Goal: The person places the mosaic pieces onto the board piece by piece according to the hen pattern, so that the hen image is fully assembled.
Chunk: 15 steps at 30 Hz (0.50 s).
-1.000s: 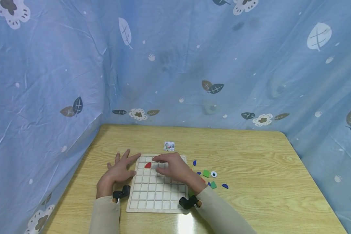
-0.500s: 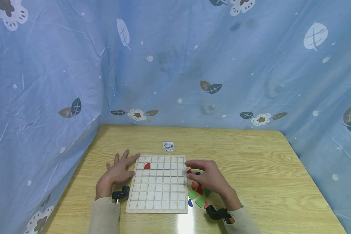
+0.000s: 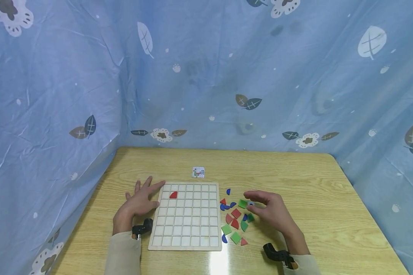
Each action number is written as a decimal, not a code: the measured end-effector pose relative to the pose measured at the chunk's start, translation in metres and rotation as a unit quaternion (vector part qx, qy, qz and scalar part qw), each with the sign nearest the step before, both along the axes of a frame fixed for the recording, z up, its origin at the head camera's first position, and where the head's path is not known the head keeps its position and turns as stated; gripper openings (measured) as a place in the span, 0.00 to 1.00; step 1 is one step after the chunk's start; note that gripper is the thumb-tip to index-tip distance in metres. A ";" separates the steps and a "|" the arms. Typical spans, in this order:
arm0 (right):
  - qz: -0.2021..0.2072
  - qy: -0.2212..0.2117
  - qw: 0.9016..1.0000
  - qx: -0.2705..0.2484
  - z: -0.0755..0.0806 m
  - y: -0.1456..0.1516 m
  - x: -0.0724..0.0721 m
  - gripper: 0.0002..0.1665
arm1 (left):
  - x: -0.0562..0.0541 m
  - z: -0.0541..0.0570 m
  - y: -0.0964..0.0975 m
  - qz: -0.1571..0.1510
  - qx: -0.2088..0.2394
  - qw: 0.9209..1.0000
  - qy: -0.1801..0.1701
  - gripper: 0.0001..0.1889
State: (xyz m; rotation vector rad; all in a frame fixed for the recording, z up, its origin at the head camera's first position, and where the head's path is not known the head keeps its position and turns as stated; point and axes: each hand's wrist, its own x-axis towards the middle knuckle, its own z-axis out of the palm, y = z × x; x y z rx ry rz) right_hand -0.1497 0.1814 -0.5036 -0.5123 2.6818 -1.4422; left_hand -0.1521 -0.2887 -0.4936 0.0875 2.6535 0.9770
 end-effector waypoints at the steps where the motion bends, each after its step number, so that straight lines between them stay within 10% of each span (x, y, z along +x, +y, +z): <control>1: -0.002 -0.003 1.000 0.000 -0.001 0.001 0.000 0.23 | 0.000 0.000 0.000 -0.001 0.001 1.000 0.001 0.42; 15: -0.031 0.000 0.998 0.047 -0.018 0.006 -0.004 0.22 | 0.000 -0.001 0.000 -0.001 0.001 1.000 -0.001 0.43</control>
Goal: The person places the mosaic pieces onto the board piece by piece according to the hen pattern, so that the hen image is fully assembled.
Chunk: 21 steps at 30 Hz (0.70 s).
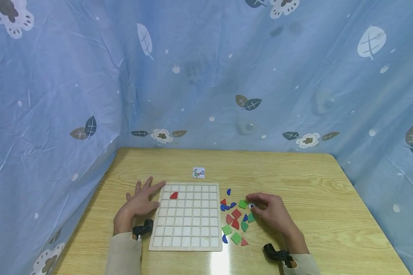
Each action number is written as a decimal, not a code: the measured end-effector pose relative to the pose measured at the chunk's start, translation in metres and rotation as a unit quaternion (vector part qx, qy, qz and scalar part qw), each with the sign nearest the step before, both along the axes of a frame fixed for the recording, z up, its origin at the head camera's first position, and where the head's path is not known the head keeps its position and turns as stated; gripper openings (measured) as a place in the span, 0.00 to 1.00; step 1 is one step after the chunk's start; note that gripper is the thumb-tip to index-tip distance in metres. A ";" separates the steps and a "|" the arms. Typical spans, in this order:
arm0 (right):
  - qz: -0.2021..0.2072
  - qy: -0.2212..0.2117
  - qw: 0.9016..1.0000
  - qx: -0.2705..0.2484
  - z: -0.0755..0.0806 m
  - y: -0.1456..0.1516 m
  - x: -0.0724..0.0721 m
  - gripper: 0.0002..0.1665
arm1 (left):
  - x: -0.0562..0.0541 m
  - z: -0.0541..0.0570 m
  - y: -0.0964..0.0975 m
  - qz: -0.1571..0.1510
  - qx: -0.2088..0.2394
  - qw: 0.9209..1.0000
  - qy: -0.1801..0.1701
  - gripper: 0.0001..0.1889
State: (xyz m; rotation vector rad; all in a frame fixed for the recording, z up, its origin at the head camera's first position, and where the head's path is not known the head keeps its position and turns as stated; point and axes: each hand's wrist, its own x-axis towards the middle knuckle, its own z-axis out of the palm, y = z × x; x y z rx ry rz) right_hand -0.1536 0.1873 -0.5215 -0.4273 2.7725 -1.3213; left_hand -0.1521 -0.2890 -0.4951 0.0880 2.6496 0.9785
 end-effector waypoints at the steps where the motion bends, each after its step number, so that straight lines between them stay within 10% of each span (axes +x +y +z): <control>1: -0.002 0.003 1.000 0.005 -0.001 0.001 0.000 0.21 | 0.000 0.000 0.000 0.000 0.001 1.000 -0.001 0.43; 21: -0.003 0.056 0.998 0.024 -0.006 0.010 0.007 0.23 | 0.000 0.000 0.000 -0.002 0.009 1.000 0.000 0.43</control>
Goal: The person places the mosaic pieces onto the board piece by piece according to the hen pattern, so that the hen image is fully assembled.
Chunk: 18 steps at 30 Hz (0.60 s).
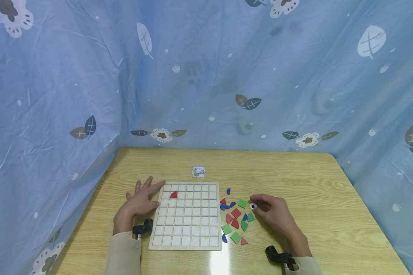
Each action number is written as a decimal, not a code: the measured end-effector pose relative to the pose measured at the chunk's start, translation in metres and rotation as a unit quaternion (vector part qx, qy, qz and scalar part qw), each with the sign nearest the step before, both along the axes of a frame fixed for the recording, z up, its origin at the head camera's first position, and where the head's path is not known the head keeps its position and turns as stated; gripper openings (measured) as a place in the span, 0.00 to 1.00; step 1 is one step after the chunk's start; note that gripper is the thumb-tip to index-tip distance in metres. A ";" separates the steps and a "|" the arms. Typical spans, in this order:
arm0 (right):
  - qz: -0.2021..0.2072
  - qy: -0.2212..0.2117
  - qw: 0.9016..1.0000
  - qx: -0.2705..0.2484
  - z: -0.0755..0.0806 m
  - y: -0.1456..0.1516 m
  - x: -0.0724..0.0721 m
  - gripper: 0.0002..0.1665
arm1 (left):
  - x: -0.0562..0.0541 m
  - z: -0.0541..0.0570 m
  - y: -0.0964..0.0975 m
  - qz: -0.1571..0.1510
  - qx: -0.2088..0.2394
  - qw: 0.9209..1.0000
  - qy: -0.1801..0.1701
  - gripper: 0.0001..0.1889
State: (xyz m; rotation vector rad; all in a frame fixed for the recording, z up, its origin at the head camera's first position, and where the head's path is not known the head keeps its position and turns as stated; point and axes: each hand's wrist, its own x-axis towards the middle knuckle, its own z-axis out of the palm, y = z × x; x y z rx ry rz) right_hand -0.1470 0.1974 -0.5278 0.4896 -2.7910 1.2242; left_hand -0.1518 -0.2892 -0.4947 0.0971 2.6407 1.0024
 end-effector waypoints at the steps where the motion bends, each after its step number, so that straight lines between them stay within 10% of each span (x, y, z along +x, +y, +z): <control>1: -0.001 0.001 1.000 -0.002 0.000 0.000 0.000 0.23 | 0.000 0.000 0.000 0.000 0.000 1.000 -0.001 0.43; 18: -0.003 0.003 1.000 0.006 -0.002 -0.003 0.000 0.22 | 0.001 -0.001 0.000 -0.003 -0.001 1.000 -0.001 0.42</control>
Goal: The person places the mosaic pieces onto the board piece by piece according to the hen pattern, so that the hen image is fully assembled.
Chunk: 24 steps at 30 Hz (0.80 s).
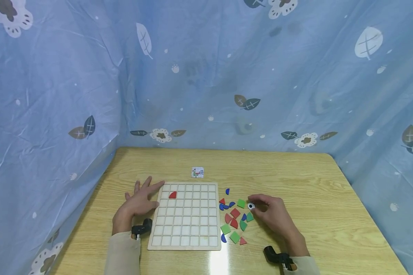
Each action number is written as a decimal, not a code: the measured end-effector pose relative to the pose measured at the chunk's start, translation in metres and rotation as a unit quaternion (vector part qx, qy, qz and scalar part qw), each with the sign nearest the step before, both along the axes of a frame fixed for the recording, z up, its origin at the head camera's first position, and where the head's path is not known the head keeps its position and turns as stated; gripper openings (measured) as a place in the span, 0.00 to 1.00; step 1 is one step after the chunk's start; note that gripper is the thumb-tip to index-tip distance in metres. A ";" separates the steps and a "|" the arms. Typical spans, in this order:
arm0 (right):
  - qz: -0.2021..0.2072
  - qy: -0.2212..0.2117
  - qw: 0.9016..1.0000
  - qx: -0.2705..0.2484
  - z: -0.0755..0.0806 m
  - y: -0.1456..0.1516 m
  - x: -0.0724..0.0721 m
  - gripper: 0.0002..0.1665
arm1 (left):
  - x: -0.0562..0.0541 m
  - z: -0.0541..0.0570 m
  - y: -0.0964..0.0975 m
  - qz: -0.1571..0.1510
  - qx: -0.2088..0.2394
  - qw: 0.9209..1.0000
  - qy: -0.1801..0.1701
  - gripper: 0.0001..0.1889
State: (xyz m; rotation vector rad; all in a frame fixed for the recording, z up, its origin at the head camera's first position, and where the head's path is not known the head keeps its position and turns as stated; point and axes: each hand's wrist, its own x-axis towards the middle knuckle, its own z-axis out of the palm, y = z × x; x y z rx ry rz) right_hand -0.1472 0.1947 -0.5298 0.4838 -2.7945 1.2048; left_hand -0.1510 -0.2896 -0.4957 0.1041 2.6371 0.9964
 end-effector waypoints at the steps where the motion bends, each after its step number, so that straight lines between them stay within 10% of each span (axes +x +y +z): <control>1: -0.002 0.000 1.000 0.002 0.000 -0.001 0.000 0.22 | 0.000 0.000 0.000 0.001 -0.001 1.000 0.001 0.42; 11: -0.008 -0.017 1.000 -0.014 0.012 -0.013 0.000 0.22 | -0.001 0.001 -0.001 0.002 -0.001 1.000 0.006 0.42; 24: 0.102 0.021 0.992 -0.075 0.030 -0.084 -0.015 0.19 | 0.001 0.002 0.001 0.005 -0.003 1.000 0.002 0.42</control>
